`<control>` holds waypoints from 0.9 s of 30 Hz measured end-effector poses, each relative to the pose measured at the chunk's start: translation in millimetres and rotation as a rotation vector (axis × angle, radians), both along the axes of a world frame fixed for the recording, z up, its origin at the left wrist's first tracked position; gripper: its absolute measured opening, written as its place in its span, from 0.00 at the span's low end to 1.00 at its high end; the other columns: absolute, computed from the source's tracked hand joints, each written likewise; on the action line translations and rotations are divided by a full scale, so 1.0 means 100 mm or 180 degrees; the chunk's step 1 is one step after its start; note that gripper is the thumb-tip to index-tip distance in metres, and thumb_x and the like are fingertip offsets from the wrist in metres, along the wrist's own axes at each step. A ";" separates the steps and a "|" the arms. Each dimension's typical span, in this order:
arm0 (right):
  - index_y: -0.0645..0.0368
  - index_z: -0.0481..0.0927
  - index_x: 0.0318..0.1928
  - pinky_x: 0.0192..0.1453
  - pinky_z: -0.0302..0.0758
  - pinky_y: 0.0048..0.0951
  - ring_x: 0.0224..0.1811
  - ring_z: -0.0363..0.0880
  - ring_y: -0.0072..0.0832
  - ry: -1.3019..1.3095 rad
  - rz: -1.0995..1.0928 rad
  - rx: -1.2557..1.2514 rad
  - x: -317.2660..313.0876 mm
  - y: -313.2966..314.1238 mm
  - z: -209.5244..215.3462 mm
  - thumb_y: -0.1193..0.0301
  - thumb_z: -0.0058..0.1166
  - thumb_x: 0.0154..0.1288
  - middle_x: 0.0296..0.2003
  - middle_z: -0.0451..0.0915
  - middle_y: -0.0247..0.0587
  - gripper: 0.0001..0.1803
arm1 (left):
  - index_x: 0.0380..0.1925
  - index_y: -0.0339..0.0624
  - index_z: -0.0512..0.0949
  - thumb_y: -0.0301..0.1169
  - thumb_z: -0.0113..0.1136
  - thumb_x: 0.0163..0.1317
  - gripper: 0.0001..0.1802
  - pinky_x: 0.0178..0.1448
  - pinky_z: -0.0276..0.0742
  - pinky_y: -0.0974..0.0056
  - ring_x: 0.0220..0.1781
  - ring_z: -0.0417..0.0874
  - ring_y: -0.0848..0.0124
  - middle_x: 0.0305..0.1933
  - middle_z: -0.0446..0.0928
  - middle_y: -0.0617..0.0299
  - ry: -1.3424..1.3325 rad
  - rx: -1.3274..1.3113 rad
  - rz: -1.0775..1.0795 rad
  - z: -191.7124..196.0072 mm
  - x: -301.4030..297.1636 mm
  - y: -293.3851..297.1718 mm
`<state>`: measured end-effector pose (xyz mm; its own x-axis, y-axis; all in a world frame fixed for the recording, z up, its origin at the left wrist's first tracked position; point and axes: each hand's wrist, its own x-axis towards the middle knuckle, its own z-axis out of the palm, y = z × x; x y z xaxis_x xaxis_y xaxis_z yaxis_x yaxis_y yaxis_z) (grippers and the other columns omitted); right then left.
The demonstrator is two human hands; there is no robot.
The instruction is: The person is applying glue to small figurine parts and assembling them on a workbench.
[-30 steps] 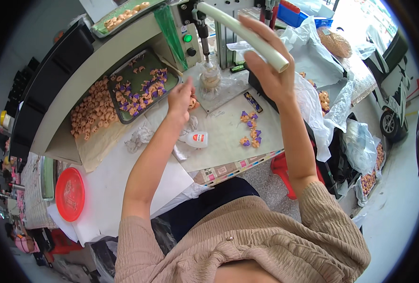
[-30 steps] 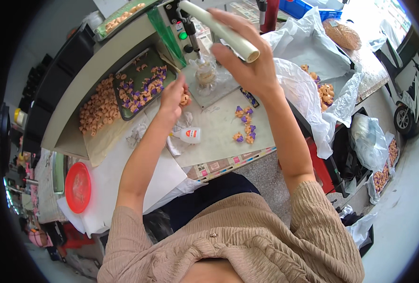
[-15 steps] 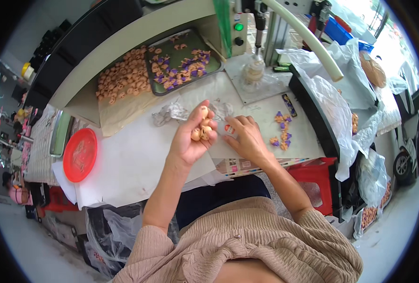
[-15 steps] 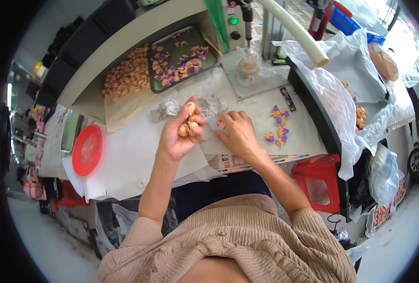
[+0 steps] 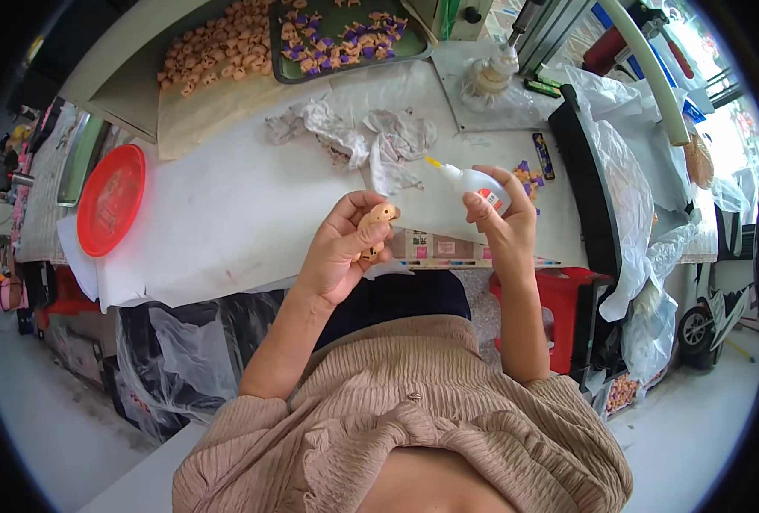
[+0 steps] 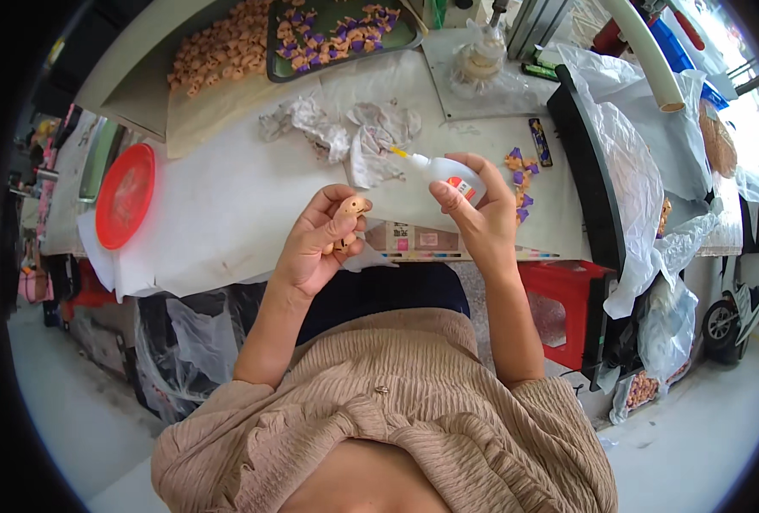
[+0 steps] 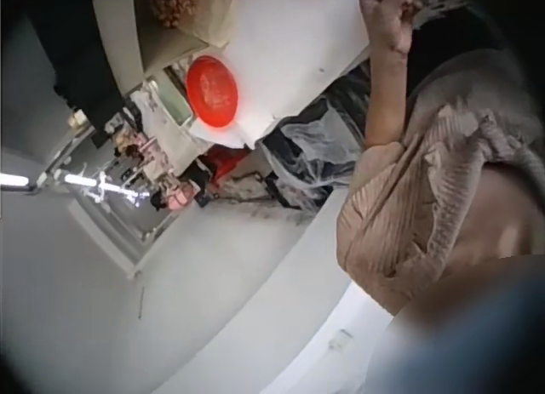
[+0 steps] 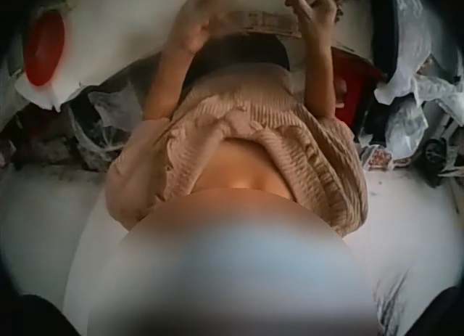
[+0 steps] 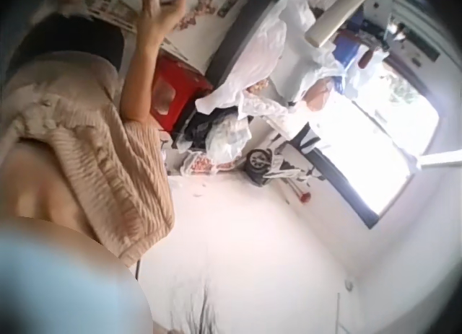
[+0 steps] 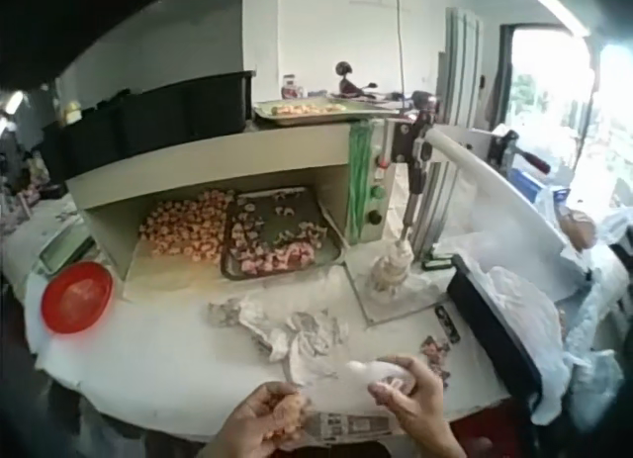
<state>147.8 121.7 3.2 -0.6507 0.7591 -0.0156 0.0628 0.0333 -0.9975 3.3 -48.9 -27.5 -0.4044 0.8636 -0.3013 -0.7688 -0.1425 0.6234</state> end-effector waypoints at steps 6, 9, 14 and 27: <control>0.58 0.76 0.40 0.38 0.70 0.18 0.35 0.72 0.16 0.0497 -0.0118 0.0069 0.11 -0.15 0.02 0.70 0.73 0.49 0.35 0.74 0.29 0.20 | 0.62 0.45 0.68 0.26 0.59 0.64 0.26 0.36 0.80 0.73 0.37 0.79 0.79 0.41 0.77 0.65 0.0111 -0.0041 -0.0219 -0.21 0.02 0.01; 0.60 0.77 0.40 0.38 0.70 0.20 0.35 0.72 0.17 0.0520 -0.0069 0.0406 0.10 -0.17 -0.03 0.67 0.74 0.48 0.34 0.74 0.29 0.21 | 0.65 0.44 0.65 0.28 0.58 0.65 0.28 0.34 0.80 0.73 0.36 0.78 0.79 0.41 0.76 0.64 0.0096 -0.0111 -0.0174 -0.22 0.04 0.09; 0.62 0.79 0.38 0.38 0.70 0.22 0.35 0.73 0.20 0.0127 -0.0044 0.1065 0.10 -0.14 -0.07 0.62 0.73 0.49 0.34 0.74 0.33 0.22 | 0.62 0.41 0.67 0.29 0.57 0.66 0.24 0.33 0.79 0.72 0.36 0.77 0.78 0.40 0.75 0.64 0.0177 0.0014 -0.0211 -0.30 0.03 0.13; 0.63 0.79 0.38 0.36 0.69 0.22 0.34 0.73 0.20 -0.0074 -0.0002 0.1148 0.05 -0.08 -0.18 0.64 0.73 0.49 0.34 0.75 0.34 0.21 | 0.56 0.39 0.70 0.32 0.59 0.65 0.21 0.30 0.77 0.73 0.29 0.76 0.79 0.35 0.75 0.65 0.0265 -0.0140 -0.0079 -0.32 0.04 0.21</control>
